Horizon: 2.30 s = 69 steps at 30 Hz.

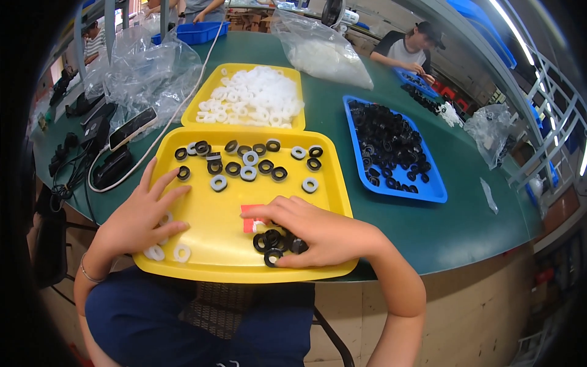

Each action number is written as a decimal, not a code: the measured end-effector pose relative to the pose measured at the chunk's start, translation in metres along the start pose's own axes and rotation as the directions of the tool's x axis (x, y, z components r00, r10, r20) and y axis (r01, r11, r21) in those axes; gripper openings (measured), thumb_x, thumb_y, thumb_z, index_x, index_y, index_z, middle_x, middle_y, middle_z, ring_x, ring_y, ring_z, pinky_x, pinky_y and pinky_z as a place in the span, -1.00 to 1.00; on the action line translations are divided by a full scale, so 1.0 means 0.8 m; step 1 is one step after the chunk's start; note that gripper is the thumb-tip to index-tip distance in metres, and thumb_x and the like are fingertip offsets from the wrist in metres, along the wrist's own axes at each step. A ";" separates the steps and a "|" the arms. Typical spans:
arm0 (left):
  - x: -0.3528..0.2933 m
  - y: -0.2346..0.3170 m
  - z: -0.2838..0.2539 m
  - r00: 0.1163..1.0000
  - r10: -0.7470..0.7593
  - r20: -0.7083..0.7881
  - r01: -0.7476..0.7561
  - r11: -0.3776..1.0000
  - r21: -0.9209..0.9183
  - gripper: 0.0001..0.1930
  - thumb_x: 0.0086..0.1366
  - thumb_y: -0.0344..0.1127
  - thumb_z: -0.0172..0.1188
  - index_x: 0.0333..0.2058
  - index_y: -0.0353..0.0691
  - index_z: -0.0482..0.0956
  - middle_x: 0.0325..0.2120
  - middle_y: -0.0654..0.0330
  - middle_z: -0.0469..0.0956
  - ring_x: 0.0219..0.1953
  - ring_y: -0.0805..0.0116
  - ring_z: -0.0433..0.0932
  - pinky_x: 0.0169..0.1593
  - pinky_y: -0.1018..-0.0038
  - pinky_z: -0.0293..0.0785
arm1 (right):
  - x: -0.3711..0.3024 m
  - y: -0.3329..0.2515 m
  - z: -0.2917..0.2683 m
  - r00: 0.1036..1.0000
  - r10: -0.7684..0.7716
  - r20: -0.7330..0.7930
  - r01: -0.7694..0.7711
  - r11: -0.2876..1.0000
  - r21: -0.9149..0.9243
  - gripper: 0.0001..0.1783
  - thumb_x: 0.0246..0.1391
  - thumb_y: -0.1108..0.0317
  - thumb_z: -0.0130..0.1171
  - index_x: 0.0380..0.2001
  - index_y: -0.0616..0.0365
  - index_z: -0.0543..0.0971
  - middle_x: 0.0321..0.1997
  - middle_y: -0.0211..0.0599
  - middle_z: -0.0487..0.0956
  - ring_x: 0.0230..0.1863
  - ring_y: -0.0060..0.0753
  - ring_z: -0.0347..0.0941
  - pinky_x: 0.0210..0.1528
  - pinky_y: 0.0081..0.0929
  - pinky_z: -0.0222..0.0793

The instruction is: Assembling black rubber rings with white plastic washers on a yellow tray.

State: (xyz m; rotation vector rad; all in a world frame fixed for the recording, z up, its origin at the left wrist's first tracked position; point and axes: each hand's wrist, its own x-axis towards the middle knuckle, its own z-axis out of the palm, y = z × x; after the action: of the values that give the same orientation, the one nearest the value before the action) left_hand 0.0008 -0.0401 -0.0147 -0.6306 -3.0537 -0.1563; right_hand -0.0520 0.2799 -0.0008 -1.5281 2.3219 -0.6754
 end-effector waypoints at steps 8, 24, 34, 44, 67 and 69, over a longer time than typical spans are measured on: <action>-0.003 -0.003 0.002 0.999 0.025 -0.048 -0.025 1.000 0.002 -0.39 0.22 0.08 0.12 0.15 -0.14 0.33 0.23 -0.10 0.17 0.32 -0.39 -0.14 0.29 -0.04 0.04 | -0.015 0.008 -0.030 0.987 -0.095 0.131 0.088 0.995 0.057 -0.26 0.07 -0.06 0.19 0.20 0.16 0.32 0.13 -0.15 0.39 0.13 -0.19 0.30 0.11 -0.38 0.26; 0.037 0.033 -0.030 0.994 0.102 0.044 -0.084 0.947 -0.310 -0.63 0.35 -0.13 -0.02 -0.08 -0.33 0.50 -0.10 0.00 0.42 0.05 0.03 0.27 0.12 0.14 0.22 | -0.004 0.036 -0.014 0.858 0.313 -0.406 -0.460 0.821 -0.338 -0.66 0.27 0.21 -0.09 -0.28 0.24 0.57 -0.24 -0.18 0.58 -0.13 -0.20 0.48 0.02 -0.35 0.26; 0.111 0.029 -0.035 0.981 0.051 0.187 0.048 0.869 -0.492 -0.63 0.36 -0.13 0.00 -0.02 -0.29 0.46 -0.12 0.00 0.45 0.07 0.14 0.33 0.14 0.35 0.26 | -0.004 0.039 -0.016 0.752 0.142 -0.644 -0.434 0.841 -0.322 -0.76 0.19 0.28 0.03 -0.23 0.19 0.57 -0.23 -0.21 0.58 -0.11 -0.21 0.46 0.09 -0.32 0.17; 0.300 -0.007 -0.011 0.987 -0.158 -0.033 0.156 0.986 -0.057 -0.04 -0.01 0.35 0.19 0.33 0.22 0.02 0.36 -0.04 -0.16 0.29 -0.33 -0.04 0.23 -0.10 0.11 | -0.002 0.039 -0.013 0.673 -0.021 -0.739 -0.396 0.835 -0.383 -0.90 0.09 0.42 0.12 -0.37 0.21 0.56 -0.41 -0.27 0.57 -0.30 -0.22 0.47 -0.07 -0.31 0.24; 0.379 0.016 0.042 0.745 -0.450 -0.493 0.129 0.821 -0.555 -0.72 -0.09 -0.38 0.26 -0.30 -0.13 0.58 -0.19 -0.03 0.42 -0.19 -0.10 0.49 -0.09 0.24 0.48 | 0.002 0.029 -0.011 0.670 -0.129 -0.731 -0.322 0.836 -0.443 -0.90 0.08 0.51 0.09 -0.48 0.26 0.54 -0.61 -0.27 0.42 -0.53 -0.26 0.32 -0.08 -0.30 0.26; 0.380 0.003 0.037 0.717 -0.449 -0.533 0.089 0.818 -0.569 -0.72 -0.10 -0.39 0.26 -0.31 -0.15 0.57 -0.21 -0.03 0.43 -0.19 -0.08 0.49 -0.10 0.25 0.47 | 0.001 0.027 -0.012 0.674 -0.139 -0.725 -0.311 0.838 -0.449 -0.90 0.08 0.51 0.09 -0.48 0.26 0.54 -0.61 -0.27 0.42 -0.53 -0.26 0.32 -0.08 -0.30 0.26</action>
State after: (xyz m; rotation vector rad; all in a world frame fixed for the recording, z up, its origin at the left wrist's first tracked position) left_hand -0.2774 0.0848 -0.0322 -0.0452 -2.3627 -0.9928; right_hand -0.0742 0.2883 -0.0037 -1.4902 3.4475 -0.7440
